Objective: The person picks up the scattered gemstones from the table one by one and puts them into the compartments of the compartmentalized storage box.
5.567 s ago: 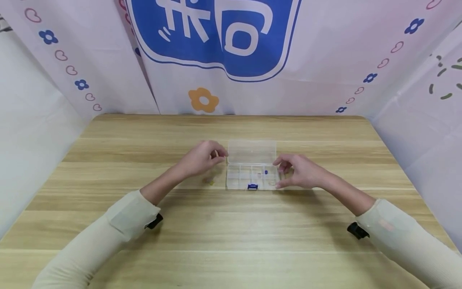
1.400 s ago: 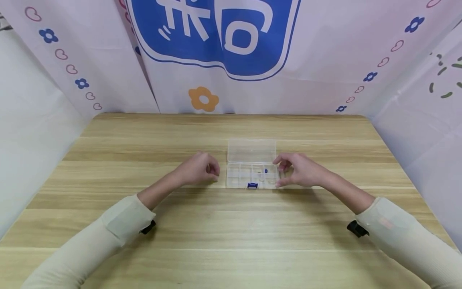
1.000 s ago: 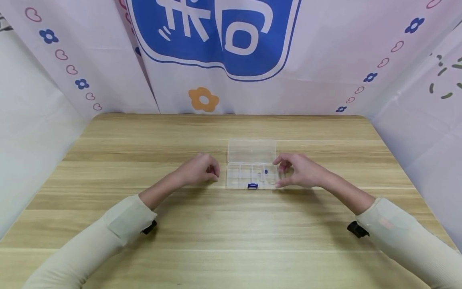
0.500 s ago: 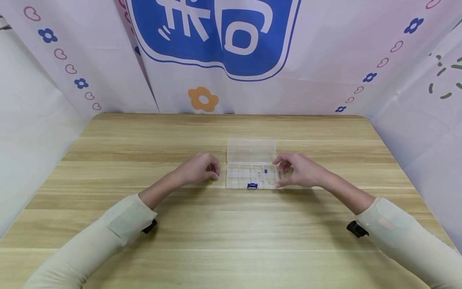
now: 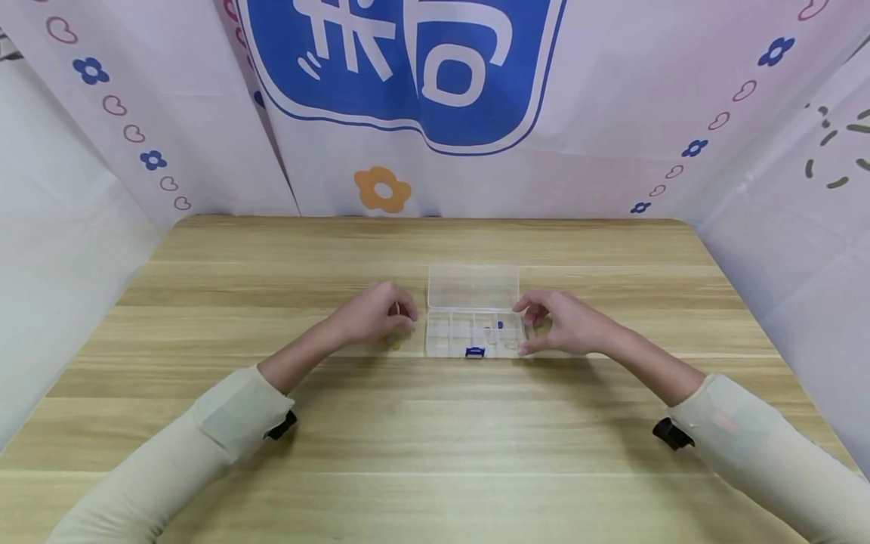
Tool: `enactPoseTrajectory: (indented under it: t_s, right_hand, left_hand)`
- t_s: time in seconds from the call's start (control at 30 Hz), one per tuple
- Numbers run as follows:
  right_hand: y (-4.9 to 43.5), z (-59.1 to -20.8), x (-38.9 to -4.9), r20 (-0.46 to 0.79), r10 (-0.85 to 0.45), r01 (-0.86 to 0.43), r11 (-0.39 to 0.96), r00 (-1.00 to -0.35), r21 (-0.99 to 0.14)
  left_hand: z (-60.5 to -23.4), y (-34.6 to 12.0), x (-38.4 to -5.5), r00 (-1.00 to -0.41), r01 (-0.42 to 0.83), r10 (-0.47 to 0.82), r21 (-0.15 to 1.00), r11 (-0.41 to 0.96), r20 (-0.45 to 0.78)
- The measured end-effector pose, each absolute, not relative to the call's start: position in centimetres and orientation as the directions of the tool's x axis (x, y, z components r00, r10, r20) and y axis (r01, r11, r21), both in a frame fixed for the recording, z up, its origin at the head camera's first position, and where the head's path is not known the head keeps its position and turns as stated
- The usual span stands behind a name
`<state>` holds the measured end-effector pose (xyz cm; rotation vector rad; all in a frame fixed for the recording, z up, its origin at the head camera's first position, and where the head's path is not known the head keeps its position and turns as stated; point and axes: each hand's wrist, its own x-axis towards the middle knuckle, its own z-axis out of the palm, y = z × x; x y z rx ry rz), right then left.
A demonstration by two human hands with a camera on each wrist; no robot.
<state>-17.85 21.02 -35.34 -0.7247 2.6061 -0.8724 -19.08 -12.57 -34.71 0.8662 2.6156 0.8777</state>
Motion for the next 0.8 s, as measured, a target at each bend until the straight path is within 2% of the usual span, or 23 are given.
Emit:
enactPoseTrajectory:
  t_s: [0.13, 0.8]
  right_hand:
    - [21.0, -35.4, -17.9, -0.111, -0.552, -0.373, 0.685, -0.827, -0.625]
    - [21.0, -35.4, -17.9, -0.118, -0.55, -0.372, 0.691, -0.827, -0.62]
  left_hand:
    - [-34.5, -12.5, -19.1, -0.793, 0.481, 0.609, 0.61, 0.63, -0.003]
    - [-34.0, -11.1, -19.1, -0.828, 0.453, 0.559, 0.634, 0.626, 0.04]
